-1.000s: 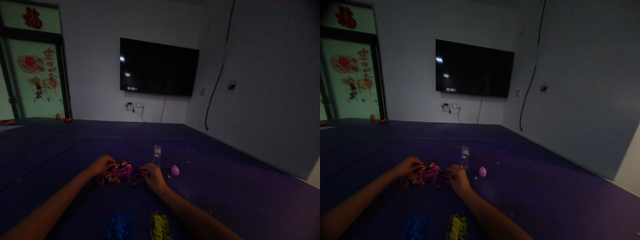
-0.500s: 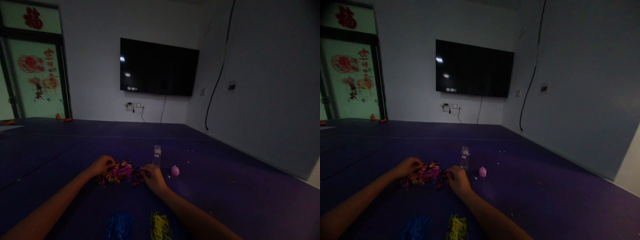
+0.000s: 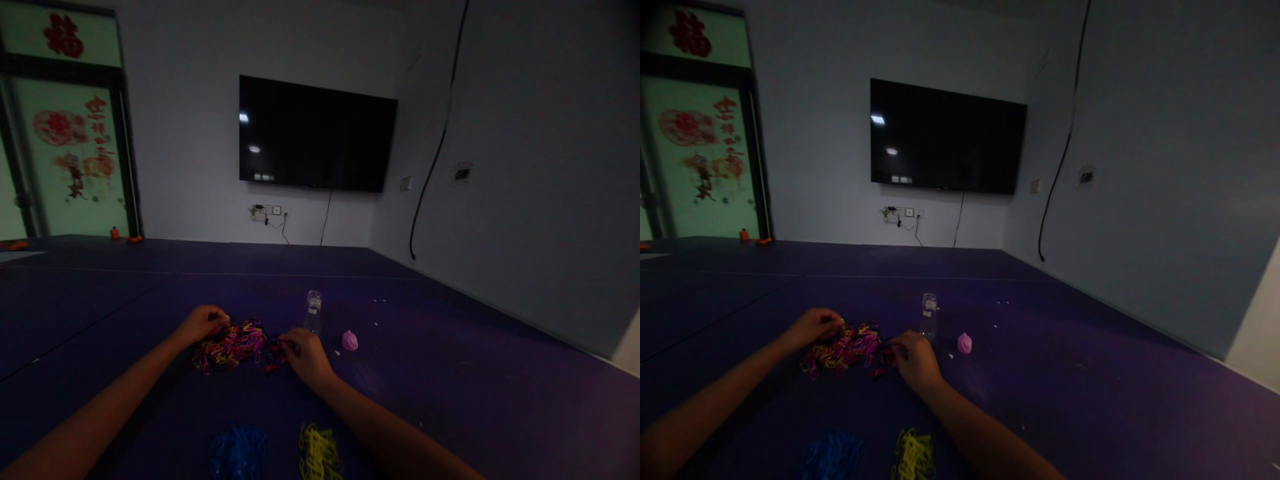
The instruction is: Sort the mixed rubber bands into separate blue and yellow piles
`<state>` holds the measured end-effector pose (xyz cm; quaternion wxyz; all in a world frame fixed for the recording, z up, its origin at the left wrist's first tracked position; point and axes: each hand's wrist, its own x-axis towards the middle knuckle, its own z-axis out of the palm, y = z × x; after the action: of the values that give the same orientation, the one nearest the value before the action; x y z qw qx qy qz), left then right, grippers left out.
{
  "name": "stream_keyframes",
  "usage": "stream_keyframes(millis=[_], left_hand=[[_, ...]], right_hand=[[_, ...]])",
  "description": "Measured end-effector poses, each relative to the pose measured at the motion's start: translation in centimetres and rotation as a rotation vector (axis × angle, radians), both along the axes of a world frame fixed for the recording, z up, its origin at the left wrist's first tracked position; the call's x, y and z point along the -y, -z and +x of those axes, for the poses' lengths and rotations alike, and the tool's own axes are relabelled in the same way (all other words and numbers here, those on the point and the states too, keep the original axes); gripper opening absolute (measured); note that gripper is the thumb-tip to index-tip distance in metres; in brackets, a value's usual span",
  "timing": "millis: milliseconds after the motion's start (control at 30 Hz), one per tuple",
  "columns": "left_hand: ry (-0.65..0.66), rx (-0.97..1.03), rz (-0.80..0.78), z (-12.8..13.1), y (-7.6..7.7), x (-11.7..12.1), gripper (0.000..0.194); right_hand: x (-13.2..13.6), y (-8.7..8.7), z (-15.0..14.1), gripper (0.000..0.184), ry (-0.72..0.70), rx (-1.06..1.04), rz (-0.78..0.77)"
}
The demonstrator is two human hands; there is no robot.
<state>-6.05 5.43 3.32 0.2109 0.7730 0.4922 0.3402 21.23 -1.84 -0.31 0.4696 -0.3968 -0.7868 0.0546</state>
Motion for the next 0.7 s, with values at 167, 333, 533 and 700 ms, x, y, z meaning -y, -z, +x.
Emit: stream_keyframes(millis=[167,333,533,700], left_hand=[[-0.011,0.055,-0.001,0.27,0.07,0.23,0.043],[-0.001,0.052,0.008,0.81,0.23,0.37,0.034],[-0.029,0.02,0.026,0.73,0.5,0.29,0.028],[-0.048,-0.02,0.057,0.79,0.55,0.59,0.024]], right_hand=[[0.08,-0.01,-0.05,0.022,0.0,0.001,0.013],[0.15,-0.17,-0.1,0.021,-0.005,0.011,0.015],[0.19,-0.14,-0.12,0.021,0.002,0.016,0.011],[0.21,-0.15,-0.14,0.024,0.005,0.035,0.011]])
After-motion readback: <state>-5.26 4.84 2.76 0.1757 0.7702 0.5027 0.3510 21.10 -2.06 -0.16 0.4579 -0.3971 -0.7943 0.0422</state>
